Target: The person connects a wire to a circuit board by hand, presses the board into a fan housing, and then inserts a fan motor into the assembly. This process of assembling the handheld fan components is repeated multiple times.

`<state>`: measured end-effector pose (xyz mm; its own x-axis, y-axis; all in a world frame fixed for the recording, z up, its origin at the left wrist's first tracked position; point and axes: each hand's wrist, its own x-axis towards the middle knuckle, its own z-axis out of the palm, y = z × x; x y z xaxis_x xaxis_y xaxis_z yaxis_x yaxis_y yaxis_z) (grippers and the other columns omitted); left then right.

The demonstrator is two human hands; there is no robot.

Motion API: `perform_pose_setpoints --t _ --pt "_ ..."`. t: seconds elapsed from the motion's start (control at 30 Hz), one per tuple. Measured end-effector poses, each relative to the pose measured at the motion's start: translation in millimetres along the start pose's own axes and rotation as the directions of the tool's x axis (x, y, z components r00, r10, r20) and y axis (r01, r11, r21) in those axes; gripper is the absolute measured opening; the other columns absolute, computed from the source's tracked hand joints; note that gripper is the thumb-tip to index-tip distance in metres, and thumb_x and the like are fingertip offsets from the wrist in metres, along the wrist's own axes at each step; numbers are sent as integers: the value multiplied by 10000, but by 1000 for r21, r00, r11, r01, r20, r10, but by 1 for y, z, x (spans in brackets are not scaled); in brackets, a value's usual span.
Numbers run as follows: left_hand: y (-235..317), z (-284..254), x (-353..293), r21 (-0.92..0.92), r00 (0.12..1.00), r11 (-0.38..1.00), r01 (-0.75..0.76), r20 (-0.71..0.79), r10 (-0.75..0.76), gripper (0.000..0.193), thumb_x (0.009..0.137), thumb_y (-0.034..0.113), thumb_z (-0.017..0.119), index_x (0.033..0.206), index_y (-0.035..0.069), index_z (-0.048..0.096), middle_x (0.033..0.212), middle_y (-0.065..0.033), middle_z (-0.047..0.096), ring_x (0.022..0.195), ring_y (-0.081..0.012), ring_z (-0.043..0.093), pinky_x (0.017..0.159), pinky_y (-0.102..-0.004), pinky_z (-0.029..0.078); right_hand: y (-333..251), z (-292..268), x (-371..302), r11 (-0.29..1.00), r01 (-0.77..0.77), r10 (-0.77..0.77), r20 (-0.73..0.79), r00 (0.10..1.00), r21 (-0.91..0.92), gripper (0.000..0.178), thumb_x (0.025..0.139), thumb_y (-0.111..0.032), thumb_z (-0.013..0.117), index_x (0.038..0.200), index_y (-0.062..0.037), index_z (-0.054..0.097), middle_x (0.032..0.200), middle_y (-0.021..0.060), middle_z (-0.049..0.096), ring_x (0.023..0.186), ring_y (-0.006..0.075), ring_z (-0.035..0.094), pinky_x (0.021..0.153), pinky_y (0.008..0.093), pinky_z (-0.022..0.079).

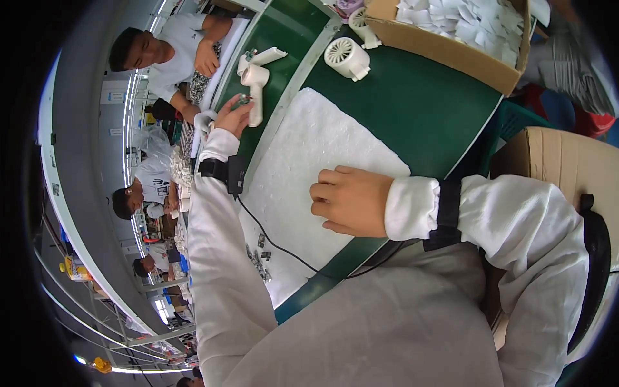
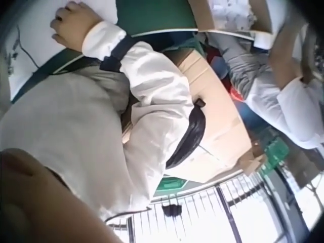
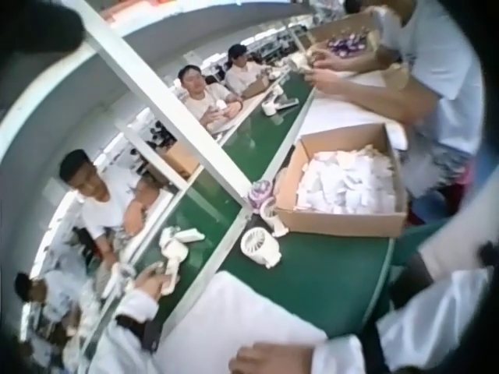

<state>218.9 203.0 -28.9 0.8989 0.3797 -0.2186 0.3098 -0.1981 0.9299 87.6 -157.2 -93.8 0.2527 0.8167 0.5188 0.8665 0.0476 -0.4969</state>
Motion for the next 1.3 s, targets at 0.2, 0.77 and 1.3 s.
perform_pose_setpoints --t 0.2,0.77,1.3 --pt "-12 -164 23 210 987 973 100 -148 -69 441 921 91 702 1343 3 613 1237 -175 702 1036 -317 736 905 -391 612 -6 -4 -1 995 0 7 -66 998 101 196 895 -182 747 1040 -61 693 1082 76 637 1060 255 587 947 365 511" --pt "-73 -222 -67 941 971 284 181 -217 99 392 787 205 812 1123 47 685 1003 -223 748 916 -362 757 810 -450 616 -3 -10 3 996 1 4 -64 998 90 161 880 -143 750 1007 -55 706 1038 82 649 1025 265 603 921 359 528" --pt "4 78 -277 622 734 391 -679 554 393 570 957 154 692 1455 51 434 1188 -230 657 892 -381 697 733 -438 583 -10 -30 9 853 -353 440 -167 882 386 500 949 -154 728 1424 -136 574 1160 124 490 994 265 621 824 351 525"
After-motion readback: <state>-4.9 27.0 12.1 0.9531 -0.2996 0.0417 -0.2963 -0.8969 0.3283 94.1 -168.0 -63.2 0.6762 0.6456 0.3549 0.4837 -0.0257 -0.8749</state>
